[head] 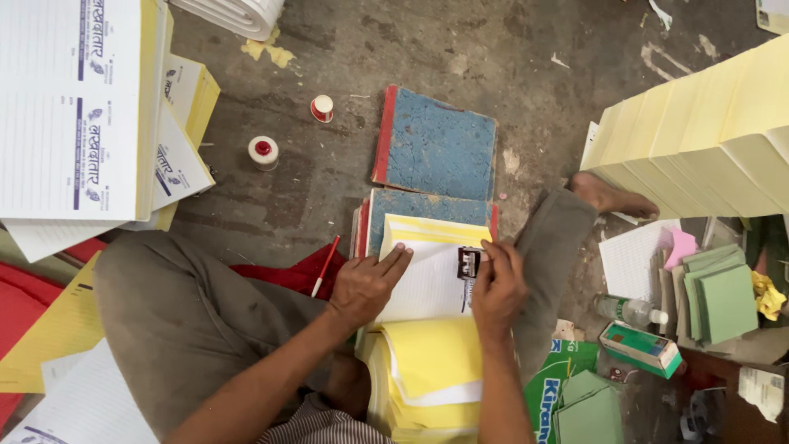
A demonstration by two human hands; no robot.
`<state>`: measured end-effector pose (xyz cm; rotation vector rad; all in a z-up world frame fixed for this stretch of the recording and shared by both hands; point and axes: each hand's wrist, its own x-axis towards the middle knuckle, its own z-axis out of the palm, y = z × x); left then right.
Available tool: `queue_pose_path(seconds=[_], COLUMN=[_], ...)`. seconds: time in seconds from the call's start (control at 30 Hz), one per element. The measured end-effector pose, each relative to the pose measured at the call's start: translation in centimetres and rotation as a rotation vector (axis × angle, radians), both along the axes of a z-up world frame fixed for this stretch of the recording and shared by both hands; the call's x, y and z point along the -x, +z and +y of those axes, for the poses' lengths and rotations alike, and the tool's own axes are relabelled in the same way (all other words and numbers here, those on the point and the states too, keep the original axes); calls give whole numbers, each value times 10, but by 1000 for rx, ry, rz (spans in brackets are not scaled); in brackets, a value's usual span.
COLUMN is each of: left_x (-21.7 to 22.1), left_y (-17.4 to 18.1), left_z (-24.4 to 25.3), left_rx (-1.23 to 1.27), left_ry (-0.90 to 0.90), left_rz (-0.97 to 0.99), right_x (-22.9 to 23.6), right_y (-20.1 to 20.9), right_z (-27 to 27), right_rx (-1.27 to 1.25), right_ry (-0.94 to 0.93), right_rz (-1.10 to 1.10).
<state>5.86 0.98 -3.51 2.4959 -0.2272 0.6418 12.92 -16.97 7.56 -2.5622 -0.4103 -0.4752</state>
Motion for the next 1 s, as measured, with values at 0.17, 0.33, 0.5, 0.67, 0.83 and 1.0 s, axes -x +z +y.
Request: queue_pose_path(seconds=[0.17, 0.33, 0.5, 0.67, 0.83, 1.0], left_x=[15, 19, 0, 9, 18, -2], left_y=[9, 27, 8, 8, 22, 8], left_z=[-16, -21, 5, -8, -17, 4], left_rx=[384, 624, 42, 238, 566, 2], left_ry=[-172, -594, -1, -191, -511, -10], left_rz=[288, 776, -87, 81, 571, -57], right_x=[-6, -10, -1, -7, -10, -2], right_y=[30, 17, 0, 31, 15, 0], right_z=[-16, -7, 2, -18, -3, 3], right_rx=[-103, -30, 1, -124, -15, 8], right_ry=[19, -85, 19, 6, -15, -41], right_rz=[-4, 107, -14, -12, 58, 16])
